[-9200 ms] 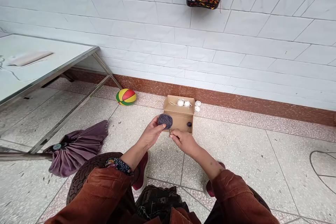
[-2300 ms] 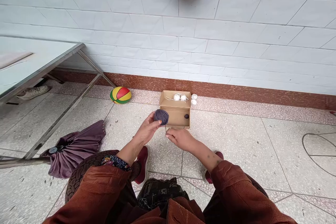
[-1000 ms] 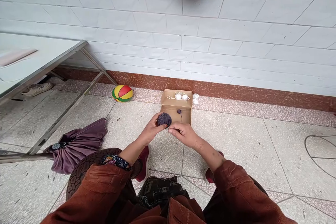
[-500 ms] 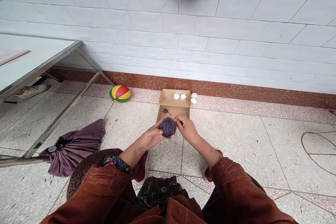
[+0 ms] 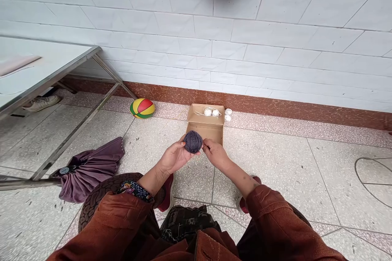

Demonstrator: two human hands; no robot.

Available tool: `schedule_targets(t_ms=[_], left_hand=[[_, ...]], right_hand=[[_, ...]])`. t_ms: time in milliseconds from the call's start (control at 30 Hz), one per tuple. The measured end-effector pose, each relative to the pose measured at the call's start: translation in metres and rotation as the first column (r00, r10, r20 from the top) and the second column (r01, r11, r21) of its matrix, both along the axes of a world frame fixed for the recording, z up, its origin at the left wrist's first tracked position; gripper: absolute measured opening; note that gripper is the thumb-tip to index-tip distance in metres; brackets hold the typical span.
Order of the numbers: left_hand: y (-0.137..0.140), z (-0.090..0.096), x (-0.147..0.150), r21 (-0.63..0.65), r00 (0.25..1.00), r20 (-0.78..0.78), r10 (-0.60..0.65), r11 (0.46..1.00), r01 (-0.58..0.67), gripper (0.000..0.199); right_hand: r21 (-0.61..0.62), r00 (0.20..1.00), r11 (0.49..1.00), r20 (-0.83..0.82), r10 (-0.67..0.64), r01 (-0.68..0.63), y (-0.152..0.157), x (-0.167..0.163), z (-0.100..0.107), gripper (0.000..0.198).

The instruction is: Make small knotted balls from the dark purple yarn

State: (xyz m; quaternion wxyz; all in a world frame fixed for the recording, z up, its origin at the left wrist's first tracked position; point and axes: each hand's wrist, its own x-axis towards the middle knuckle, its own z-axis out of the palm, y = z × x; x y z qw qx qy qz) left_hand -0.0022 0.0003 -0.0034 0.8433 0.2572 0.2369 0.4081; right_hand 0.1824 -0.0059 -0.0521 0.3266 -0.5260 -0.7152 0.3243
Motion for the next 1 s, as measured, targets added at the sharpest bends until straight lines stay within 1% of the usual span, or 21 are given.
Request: schedule_targets(t_ms=[100,200,300,367,400,467,533,600,700,800,900,933,1000], left_hand=[[0.004,0.002,0.000,0.029,0.998,-0.028,0.058,0.998,-0.057,0.044],[0.011,0.000,-0.002,0.091,0.981,-0.150,0.125,0.990,-0.112,0.044],[0.017,-0.005,-0.002,0.211,0.911,-0.343,0.231,0.963,-0.165,0.051],[0.019,-0.009,-0.001,0.298,0.852,-0.434,0.293,0.939,-0.171,0.057],[0.019,-0.011,0.001,0.330,0.831,-0.463,0.308,0.930,-0.161,0.059],[0.017,-0.015,0.004,0.360,0.819,-0.498,0.284,0.927,-0.103,0.060],[0.014,-0.018,0.007,0.362,0.832,-0.512,0.213,0.932,-0.016,0.059],[0.011,-0.020,0.010,0.352,0.854,-0.505,0.126,0.933,0.071,0.058],[0.006,-0.019,0.012,0.330,0.883,-0.469,-0.011,0.926,0.187,0.056],[0.001,-0.014,0.010,0.304,0.917,-0.369,-0.150,0.913,0.272,0.055],[-0.003,-0.009,0.007,0.260,0.941,-0.226,-0.252,0.916,0.307,0.060],[-0.004,-0.007,0.006,0.240,0.946,-0.186,-0.265,0.921,0.306,0.062],[-0.005,-0.004,0.004,0.199,0.960,-0.126,-0.251,0.941,0.273,0.064]], right_hand=[[-0.003,0.996,0.997,0.046,0.075,-0.075,-0.004,-0.003,0.000,0.017],[-0.002,0.978,0.984,0.108,0.176,-0.177,-0.011,-0.004,0.006,0.020],[0.018,0.941,0.945,0.099,0.322,-0.326,-0.017,-0.002,0.021,0.023],[0.039,0.925,0.924,0.042,0.378,-0.380,-0.019,0.001,0.034,0.025],[0.054,0.928,0.926,0.004,0.373,-0.373,-0.020,0.003,0.040,0.026],[0.099,0.949,0.949,-0.077,0.307,-0.299,-0.018,0.009,0.050,0.027],[0.148,0.971,0.973,-0.134,0.199,-0.179,-0.013,0.016,0.056,0.026],[0.172,0.985,0.984,-0.150,0.081,-0.054,-0.007,0.023,0.057,0.026],[0.164,0.987,0.983,-0.151,-0.054,0.079,0.001,0.029,0.050,0.026],[0.153,0.979,0.978,-0.167,-0.114,0.140,0.005,0.028,0.041,0.026],[0.097,0.967,0.979,-0.200,-0.160,0.182,0.005,0.020,0.032,0.024],[0.067,0.961,0.979,-0.216,-0.176,0.194,0.004,0.017,0.029,0.023],[0.015,0.953,0.979,-0.233,-0.193,0.202,0.002,0.012,0.024,0.020]])
